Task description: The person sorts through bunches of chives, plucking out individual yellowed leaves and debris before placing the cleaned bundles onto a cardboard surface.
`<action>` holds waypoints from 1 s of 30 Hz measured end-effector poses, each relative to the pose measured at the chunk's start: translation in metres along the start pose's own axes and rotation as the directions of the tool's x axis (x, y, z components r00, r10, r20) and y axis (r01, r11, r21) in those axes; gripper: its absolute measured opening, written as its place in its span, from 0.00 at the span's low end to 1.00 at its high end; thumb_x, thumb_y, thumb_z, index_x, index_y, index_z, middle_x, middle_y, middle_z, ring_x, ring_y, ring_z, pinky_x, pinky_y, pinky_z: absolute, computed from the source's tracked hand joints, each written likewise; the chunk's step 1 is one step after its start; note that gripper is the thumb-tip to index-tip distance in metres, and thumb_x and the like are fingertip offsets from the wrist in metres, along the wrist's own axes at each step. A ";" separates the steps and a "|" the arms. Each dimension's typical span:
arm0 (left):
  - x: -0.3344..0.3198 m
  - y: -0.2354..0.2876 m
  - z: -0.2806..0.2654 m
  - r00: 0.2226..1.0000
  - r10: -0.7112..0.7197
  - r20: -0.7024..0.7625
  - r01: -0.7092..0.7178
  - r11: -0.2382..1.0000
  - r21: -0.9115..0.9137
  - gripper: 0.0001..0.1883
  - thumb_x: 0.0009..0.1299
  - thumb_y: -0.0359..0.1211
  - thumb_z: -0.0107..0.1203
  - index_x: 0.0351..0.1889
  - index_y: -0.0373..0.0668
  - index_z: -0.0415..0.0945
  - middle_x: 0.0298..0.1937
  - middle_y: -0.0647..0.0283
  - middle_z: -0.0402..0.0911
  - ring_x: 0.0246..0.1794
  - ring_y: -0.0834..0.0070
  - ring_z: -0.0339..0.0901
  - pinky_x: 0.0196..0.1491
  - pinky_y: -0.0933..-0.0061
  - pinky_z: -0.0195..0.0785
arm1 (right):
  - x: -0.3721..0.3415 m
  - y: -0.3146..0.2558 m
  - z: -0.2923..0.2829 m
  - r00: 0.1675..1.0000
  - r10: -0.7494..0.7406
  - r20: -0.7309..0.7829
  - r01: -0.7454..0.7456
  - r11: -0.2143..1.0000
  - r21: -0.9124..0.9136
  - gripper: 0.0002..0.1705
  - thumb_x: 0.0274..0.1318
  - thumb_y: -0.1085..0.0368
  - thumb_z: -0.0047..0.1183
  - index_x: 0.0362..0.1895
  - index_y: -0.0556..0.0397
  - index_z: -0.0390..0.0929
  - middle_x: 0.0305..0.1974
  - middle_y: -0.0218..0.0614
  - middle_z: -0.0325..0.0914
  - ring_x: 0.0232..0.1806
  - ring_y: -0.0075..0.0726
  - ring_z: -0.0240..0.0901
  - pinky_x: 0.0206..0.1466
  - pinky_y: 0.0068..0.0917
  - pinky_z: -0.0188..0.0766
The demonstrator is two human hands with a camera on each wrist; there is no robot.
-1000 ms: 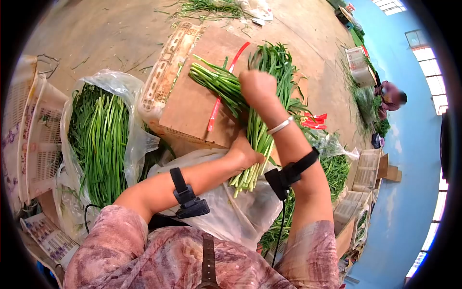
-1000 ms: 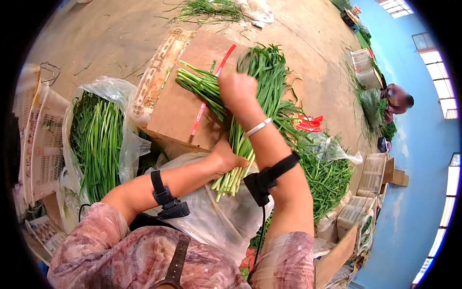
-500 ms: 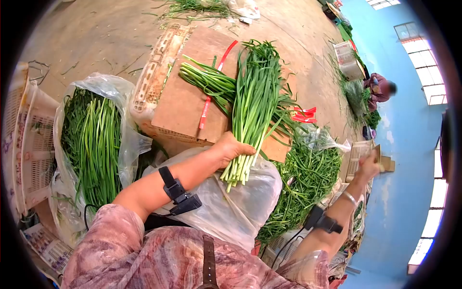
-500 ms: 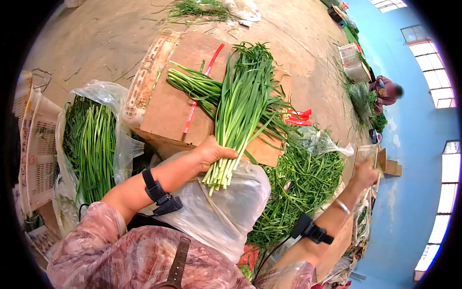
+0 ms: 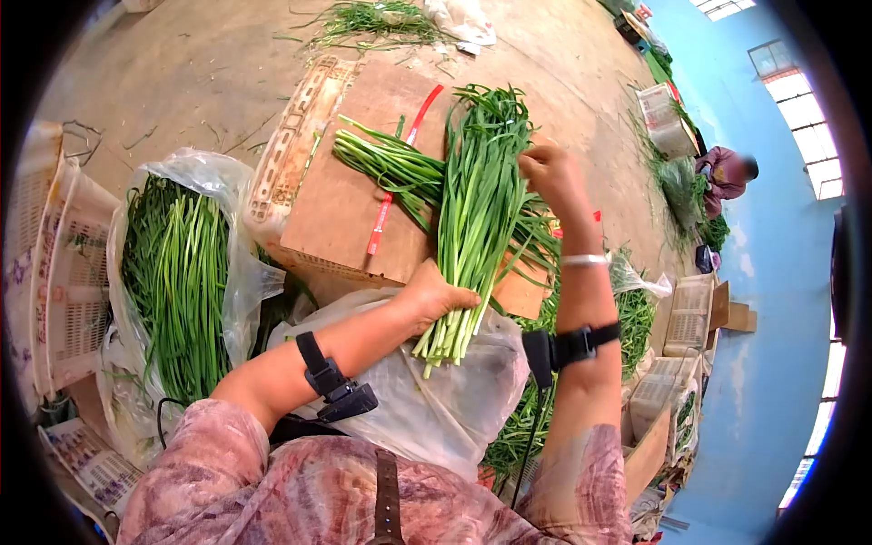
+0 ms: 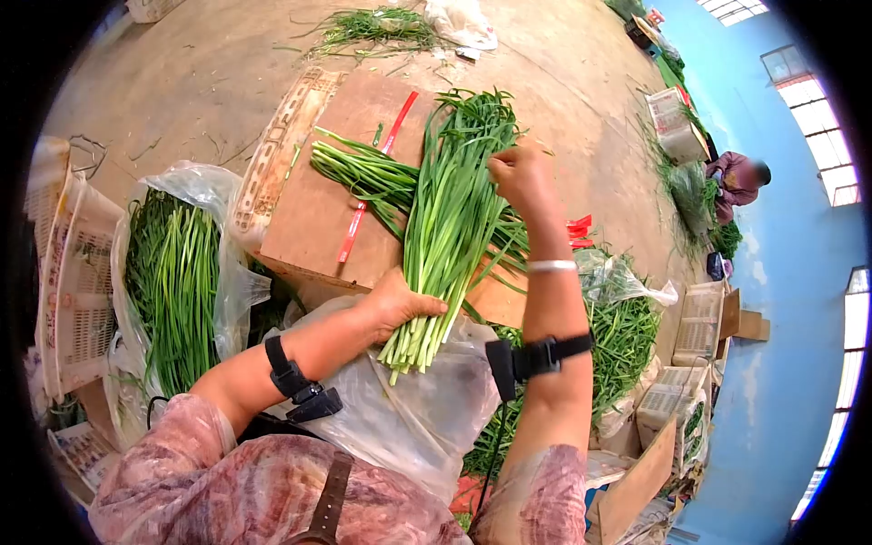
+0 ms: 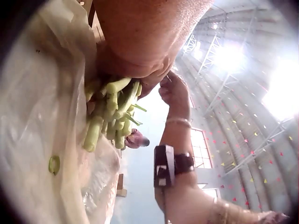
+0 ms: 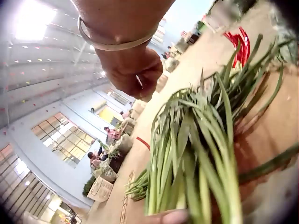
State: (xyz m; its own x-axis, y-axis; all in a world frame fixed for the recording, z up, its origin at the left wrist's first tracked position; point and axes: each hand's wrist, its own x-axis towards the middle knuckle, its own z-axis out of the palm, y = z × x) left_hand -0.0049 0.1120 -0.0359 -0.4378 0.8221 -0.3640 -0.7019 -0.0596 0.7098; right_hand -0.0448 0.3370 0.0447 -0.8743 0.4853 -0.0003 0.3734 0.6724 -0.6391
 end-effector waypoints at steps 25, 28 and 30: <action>-0.006 0.006 -0.002 0.973 0.210 0.098 -0.208 0.978 -0.030 0.27 0.55 0.29 0.64 0.53 0.38 0.67 0.41 0.63 0.77 0.38 0.74 0.75 0.43 0.71 0.71 | 0.026 -0.002 0.028 0.975 0.079 -0.207 -0.072 0.997 0.040 0.11 0.41 0.61 0.60 0.25 0.57 0.81 0.16 0.29 0.72 0.18 0.20 0.63 0.23 0.25 0.64; 0.002 -0.005 -0.025 0.943 -0.116 0.312 0.220 0.921 -0.322 0.21 0.63 0.34 0.56 0.54 0.38 0.67 0.44 0.55 0.78 0.39 0.68 0.79 0.43 0.65 0.75 | -0.007 -0.045 -0.016 0.978 0.004 -0.207 0.052 0.963 0.263 0.07 0.47 0.66 0.60 0.29 0.57 0.80 0.18 0.25 0.71 0.18 0.14 0.60 0.20 0.18 0.56; 0.009 -0.011 -0.035 0.922 -0.132 0.364 0.269 0.894 -0.358 0.21 0.65 0.35 0.55 0.54 0.37 0.67 0.45 0.54 0.78 0.40 0.67 0.79 0.45 0.64 0.75 | -0.029 -0.073 -0.035 0.980 -0.002 -0.201 0.086 0.909 0.408 0.06 0.49 0.68 0.58 0.30 0.58 0.79 0.18 0.23 0.70 0.18 0.12 0.58 0.20 0.14 0.51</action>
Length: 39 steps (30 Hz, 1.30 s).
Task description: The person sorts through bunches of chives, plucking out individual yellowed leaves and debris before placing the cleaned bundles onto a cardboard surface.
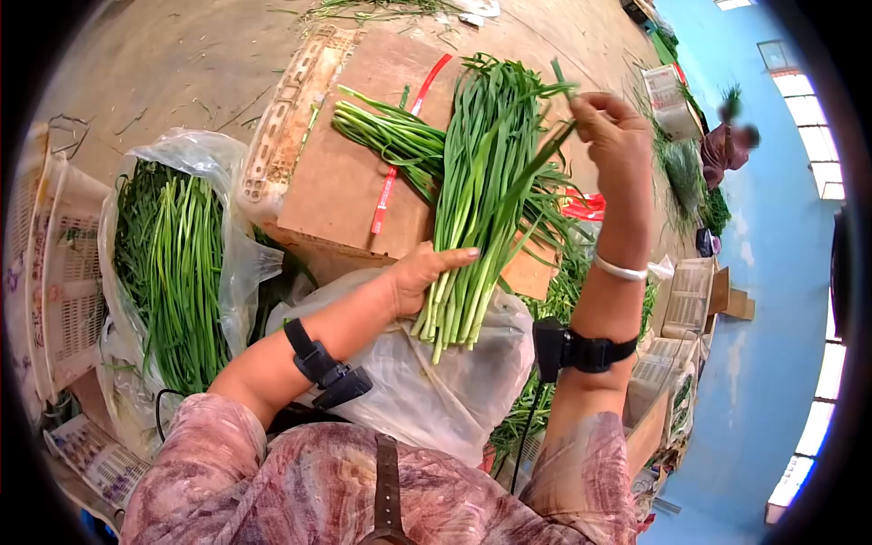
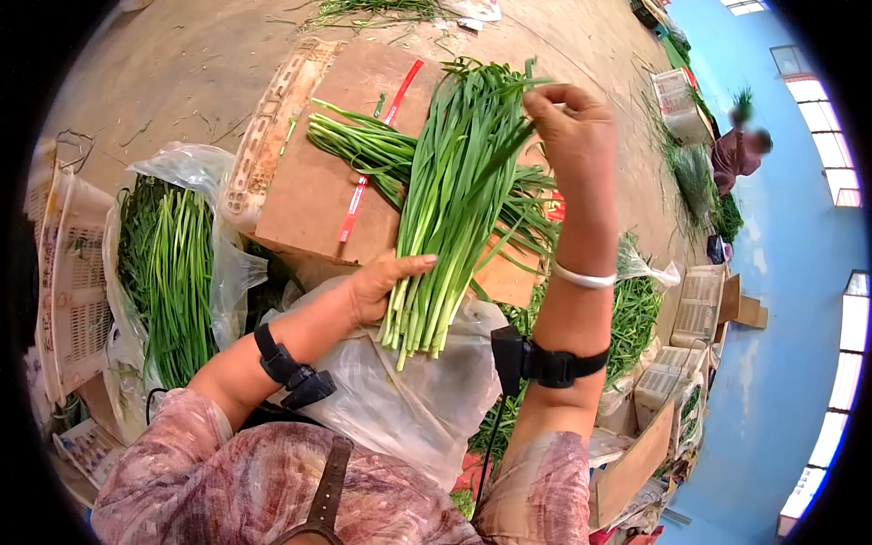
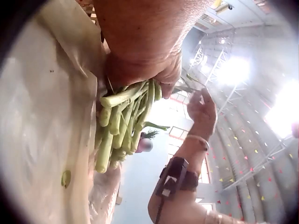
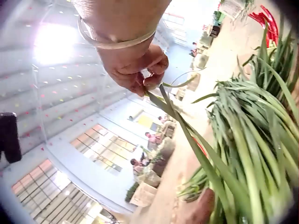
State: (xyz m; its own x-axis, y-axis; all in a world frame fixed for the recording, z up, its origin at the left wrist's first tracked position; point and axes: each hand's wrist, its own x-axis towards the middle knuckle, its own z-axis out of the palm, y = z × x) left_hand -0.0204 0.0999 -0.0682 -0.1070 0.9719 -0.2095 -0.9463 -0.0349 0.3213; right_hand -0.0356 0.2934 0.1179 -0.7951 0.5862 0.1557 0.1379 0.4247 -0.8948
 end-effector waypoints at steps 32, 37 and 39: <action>0.015 -0.008 0.001 0.948 0.053 -0.313 -0.025 0.996 0.090 0.14 0.66 0.32 0.52 0.47 0.35 0.71 0.39 0.56 0.79 0.36 0.64 0.79 0.41 0.58 0.76 | -0.125 0.061 0.046 0.993 0.117 0.031 -0.077 0.808 -0.584 0.19 0.43 0.60 0.61 0.39 0.57 0.72 0.23 0.45 0.77 0.31 0.50 0.75 0.34 0.41 0.69; 0.014 -0.010 0.011 0.963 0.094 -0.253 -0.091 0.996 0.025 0.12 0.62 0.29 0.57 0.43 0.35 0.74 0.34 0.58 0.80 0.30 0.67 0.79 0.33 0.64 0.76 | -0.096 0.064 0.051 0.996 -0.021 0.085 0.079 0.630 -0.773 0.18 0.45 0.60 0.60 0.40 0.53 0.73 0.33 0.47 0.75 0.36 0.54 0.74 0.37 0.42 0.70; 0.015 -0.013 0.011 0.949 0.159 -0.272 -0.125 0.983 0.135 0.14 0.60 0.29 0.60 0.43 0.36 0.74 0.34 0.59 0.80 0.30 0.68 0.79 0.33 0.65 0.76 | -0.083 0.059 0.054 0.997 -0.026 0.076 0.077 0.594 -0.801 0.19 0.45 0.60 0.60 0.41 0.52 0.73 0.34 0.47 0.75 0.37 0.54 0.74 0.38 0.42 0.70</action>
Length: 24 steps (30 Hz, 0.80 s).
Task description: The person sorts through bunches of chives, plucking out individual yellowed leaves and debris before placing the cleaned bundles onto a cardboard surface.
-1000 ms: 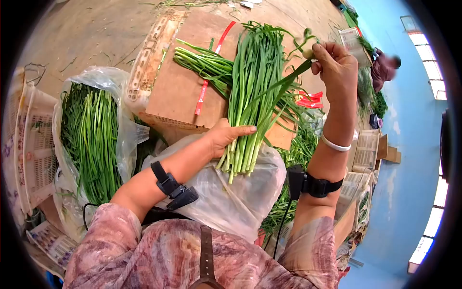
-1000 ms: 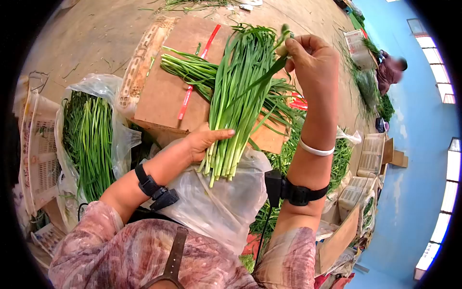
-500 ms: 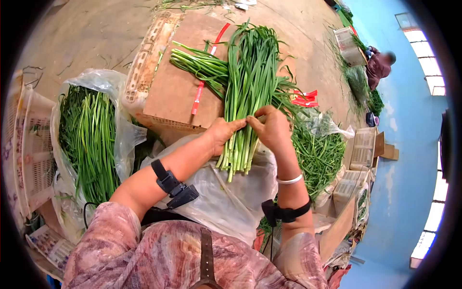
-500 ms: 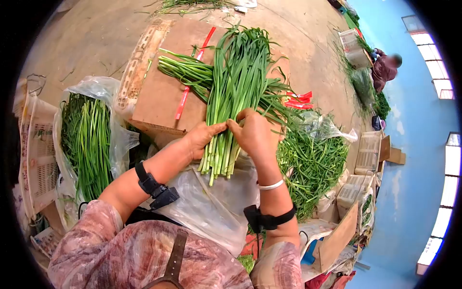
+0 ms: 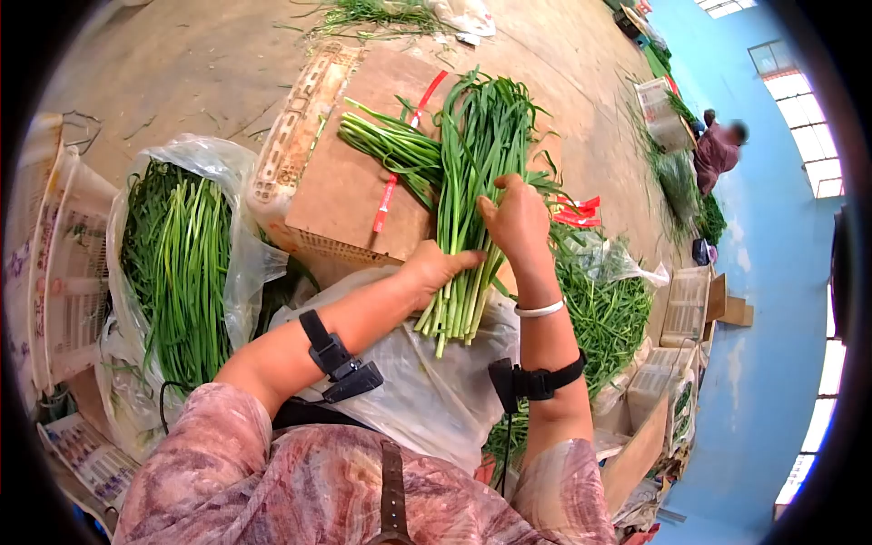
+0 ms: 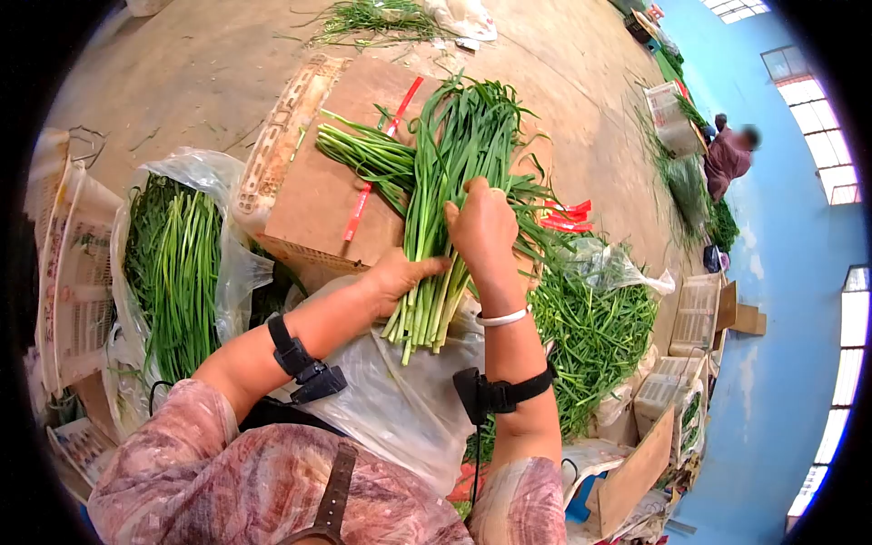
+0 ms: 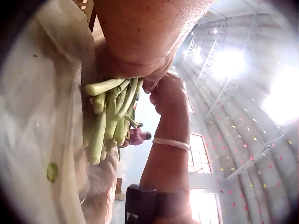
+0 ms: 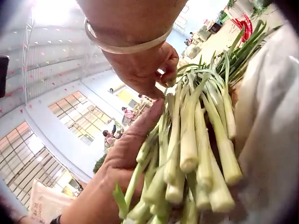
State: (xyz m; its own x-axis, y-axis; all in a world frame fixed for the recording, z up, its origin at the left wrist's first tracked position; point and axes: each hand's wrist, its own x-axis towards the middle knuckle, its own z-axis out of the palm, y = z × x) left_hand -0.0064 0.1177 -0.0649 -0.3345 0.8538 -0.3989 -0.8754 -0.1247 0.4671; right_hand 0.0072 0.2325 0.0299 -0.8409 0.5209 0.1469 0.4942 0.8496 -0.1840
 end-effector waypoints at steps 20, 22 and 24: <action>0.008 -0.009 0.009 0.980 0.120 -0.157 -0.049 0.918 0.393 0.16 0.56 0.19 0.60 0.43 0.33 0.76 0.38 0.57 0.81 0.33 0.71 0.78 0.39 0.70 0.72 | 0.132 -0.010 0.012 0.957 0.029 0.288 -0.168 0.867 0.469 0.06 0.43 0.70 0.58 0.24 0.63 0.80 0.19 0.42 0.78 0.19 0.33 0.74 0.21 0.29 0.70; 0.005 -0.006 0.012 0.977 0.135 -0.163 -0.056 0.908 0.415 0.14 0.57 0.18 0.57 0.43 0.32 0.76 0.37 0.57 0.81 0.34 0.70 0.78 0.39 0.68 0.72 | 0.133 -0.015 0.011 0.917 0.072 0.392 -0.329 0.692 0.643 0.05 0.48 0.73 0.56 0.25 0.65 0.78 0.18 0.38 0.75 0.15 0.26 0.69 0.14 0.23 0.62; 0.004 -0.004 0.011 0.980 0.101 -0.170 -0.026 0.917 0.399 0.14 0.57 0.19 0.58 0.43 0.31 0.75 0.37 0.56 0.81 0.34 0.70 0.78 0.39 0.68 0.72 | 0.133 -0.019 0.026 0.899 0.139 0.415 -0.420 0.540 0.729 0.04 0.49 0.74 0.55 0.26 0.65 0.78 0.18 0.38 0.75 0.13 0.26 0.68 0.13 0.22 0.60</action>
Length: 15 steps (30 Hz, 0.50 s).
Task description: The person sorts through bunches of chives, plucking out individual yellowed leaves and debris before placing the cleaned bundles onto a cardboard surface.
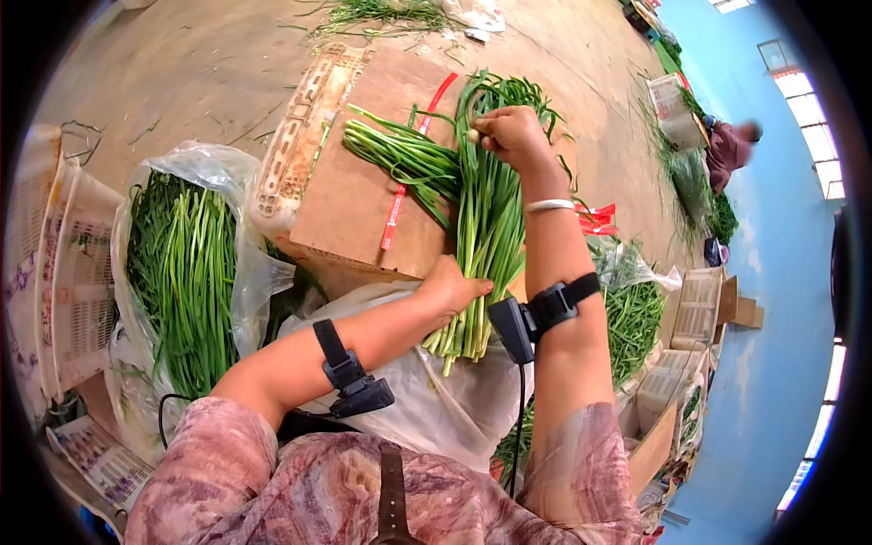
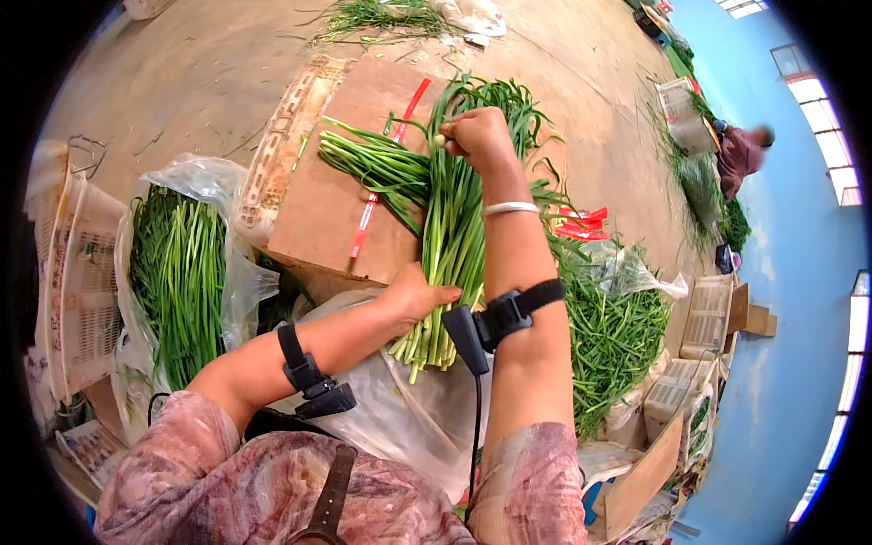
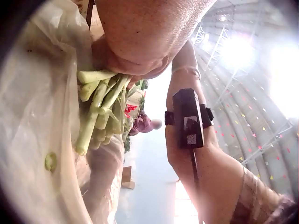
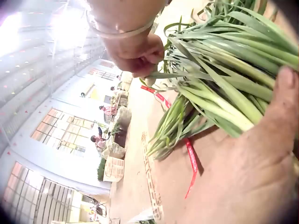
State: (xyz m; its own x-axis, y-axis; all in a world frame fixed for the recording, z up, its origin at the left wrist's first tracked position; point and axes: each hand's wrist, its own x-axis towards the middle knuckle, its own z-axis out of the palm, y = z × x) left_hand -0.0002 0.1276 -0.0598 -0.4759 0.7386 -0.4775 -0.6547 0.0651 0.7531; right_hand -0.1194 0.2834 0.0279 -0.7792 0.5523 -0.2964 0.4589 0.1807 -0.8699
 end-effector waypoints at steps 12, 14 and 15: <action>0.008 -0.007 -0.008 0.997 -0.041 0.059 0.049 0.991 -0.127 0.13 0.59 0.20 0.56 0.43 0.32 0.75 0.36 0.54 0.81 0.31 0.67 0.79 0.34 0.68 0.73 | -0.022 0.007 -0.117 0.916 -0.300 -0.265 0.394 0.791 0.468 0.06 0.50 0.68 0.56 0.32 0.58 0.79 0.22 0.33 0.77 0.17 0.19 0.67 0.14 0.13 0.55; 0.007 -0.003 -0.009 0.980 -0.124 0.155 0.157 0.962 -0.223 0.13 0.61 0.20 0.54 0.45 0.32 0.73 0.36 0.54 0.80 0.32 0.65 0.80 0.35 0.65 0.76 | -0.074 0.005 -0.182 0.819 -0.302 -0.488 0.555 0.629 0.544 0.07 0.49 0.68 0.57 0.34 0.53 0.78 0.22 0.28 0.73 0.16 0.15 0.61 0.15 0.10 0.53; 0.008 -0.002 -0.011 0.972 -0.139 0.191 0.188 0.945 -0.268 0.13 0.62 0.20 0.53 0.45 0.32 0.73 0.36 0.54 0.80 0.32 0.64 0.80 0.35 0.64 0.77 | -0.099 0.018 -0.223 0.777 -0.333 -0.534 0.625 0.510 0.591 0.09 0.51 0.67 0.56 0.38 0.52 0.75 0.24 0.27 0.72 0.17 0.15 0.61 0.15 0.08 0.52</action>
State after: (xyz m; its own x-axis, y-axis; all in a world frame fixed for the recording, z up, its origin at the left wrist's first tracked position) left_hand -0.0093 0.1260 -0.0706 -0.2590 0.8368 -0.4823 -0.8655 0.0205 0.5004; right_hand 0.0611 0.4131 0.1296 -0.5299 0.8040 0.2698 -0.5049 -0.0435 -0.8621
